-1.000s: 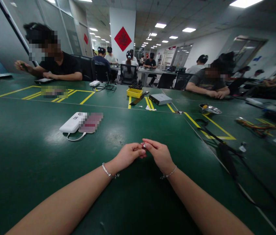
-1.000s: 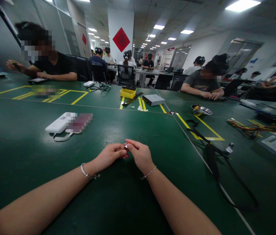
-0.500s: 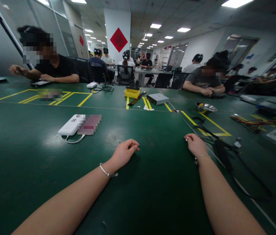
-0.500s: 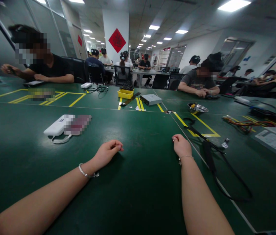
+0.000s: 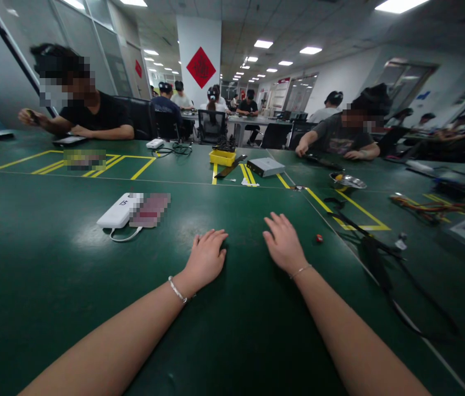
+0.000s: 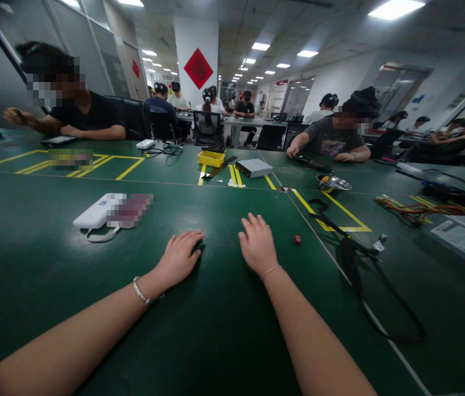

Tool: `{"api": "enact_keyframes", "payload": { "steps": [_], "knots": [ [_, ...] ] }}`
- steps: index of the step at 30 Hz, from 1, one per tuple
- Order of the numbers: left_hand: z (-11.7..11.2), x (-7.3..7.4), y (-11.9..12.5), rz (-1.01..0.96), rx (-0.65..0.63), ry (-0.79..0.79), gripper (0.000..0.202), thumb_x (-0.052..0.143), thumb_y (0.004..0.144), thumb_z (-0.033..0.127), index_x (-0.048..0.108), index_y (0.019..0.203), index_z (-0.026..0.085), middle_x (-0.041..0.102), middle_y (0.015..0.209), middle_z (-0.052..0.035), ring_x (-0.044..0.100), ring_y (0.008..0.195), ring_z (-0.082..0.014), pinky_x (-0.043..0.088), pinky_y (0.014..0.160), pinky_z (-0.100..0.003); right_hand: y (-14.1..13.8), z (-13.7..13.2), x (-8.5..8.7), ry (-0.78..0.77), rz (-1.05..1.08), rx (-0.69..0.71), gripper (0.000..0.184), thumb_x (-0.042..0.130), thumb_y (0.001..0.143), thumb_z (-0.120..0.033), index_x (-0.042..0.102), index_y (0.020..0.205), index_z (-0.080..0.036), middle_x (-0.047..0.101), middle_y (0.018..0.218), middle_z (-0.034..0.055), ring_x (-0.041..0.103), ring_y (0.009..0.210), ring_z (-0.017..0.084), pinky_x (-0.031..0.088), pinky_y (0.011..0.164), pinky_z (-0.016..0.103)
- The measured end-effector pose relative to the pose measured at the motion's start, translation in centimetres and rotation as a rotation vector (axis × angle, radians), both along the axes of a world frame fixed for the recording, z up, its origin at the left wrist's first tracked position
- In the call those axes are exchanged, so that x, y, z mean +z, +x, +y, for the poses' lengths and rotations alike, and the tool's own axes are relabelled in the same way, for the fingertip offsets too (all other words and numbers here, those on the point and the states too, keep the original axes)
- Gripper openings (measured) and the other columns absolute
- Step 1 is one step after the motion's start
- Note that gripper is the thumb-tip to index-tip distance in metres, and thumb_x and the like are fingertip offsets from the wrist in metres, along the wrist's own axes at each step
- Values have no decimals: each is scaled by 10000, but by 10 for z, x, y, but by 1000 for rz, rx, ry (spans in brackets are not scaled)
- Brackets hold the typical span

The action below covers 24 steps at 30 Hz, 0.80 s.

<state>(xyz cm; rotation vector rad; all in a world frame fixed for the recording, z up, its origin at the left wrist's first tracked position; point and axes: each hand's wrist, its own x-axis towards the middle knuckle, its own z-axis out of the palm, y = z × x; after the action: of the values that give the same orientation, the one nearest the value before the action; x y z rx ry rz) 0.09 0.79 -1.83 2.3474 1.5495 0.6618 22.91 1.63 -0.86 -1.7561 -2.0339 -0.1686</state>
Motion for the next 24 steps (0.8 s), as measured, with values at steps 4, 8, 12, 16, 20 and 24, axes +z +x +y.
{"api": "enact_keyframes", "payload": {
  "steps": [4, 8, 12, 16, 20, 24],
  "knots": [
    [-5, -5, 0, 179, 0, 7, 452, 384, 841, 330, 393, 1276, 206, 350, 1394, -70, 216, 1305, -294, 147, 1019, -587, -63, -22, -7, -240, -73, 256, 551, 280, 852, -430, 316, 1346, -187, 263, 1432, 65, 149, 1322, 254, 167, 1036, 487],
    [-6, -2, -2, 227, -37, -14, 453, 313, 867, 370, 382, 1286, 212, 341, 1400, -71, 241, 1297, -285, 173, 1020, -567, -66, -28, -8, -335, -64, 369, 543, 254, 855, -474, 347, 1329, -227, 333, 1401, 58, 223, 1300, 252, 176, 1031, 487],
    [-6, 0, -3, 218, -29, -30, 462, 322, 861, 394, 380, 1286, 224, 331, 1404, -70, 231, 1301, -286, 157, 1026, -566, -20, -13, 9, -161, -63, 57, 458, 384, 822, -388, 480, 1222, -187, 470, 1265, 137, 380, 1180, 290, 292, 959, 474],
    [-5, 0, -4, 198, -47, -35, 466, 336, 854, 401, 383, 1283, 224, 337, 1400, -68, 226, 1300, -288, 158, 1027, -563, 42, -2, 21, -123, -88, -545, 464, 428, 781, -421, 523, 1097, -96, 514, 1065, 241, 483, 1006, 360, 403, 772, 493],
    [-5, 0, -5, 192, -49, -33, 468, 352, 848, 401, 387, 1279, 221, 341, 1396, -72, 229, 1296, -292, 166, 1019, -571, 81, 0, 17, -262, -21, -768, 603, 371, 754, -569, 494, 1102, -93, 505, 1058, 251, 510, 977, 385, 422, 726, 493],
    [-5, 1, -5, 187, -52, -37, 463, 345, 851, 407, 395, 1272, 222, 349, 1393, -68, 232, 1297, -283, 162, 1027, -555, 92, 5, 3, -365, 35, -776, 597, 355, 750, -566, 492, 1095, -99, 520, 1063, 251, 524, 967, 396, 440, 691, 491]
  ]
}}
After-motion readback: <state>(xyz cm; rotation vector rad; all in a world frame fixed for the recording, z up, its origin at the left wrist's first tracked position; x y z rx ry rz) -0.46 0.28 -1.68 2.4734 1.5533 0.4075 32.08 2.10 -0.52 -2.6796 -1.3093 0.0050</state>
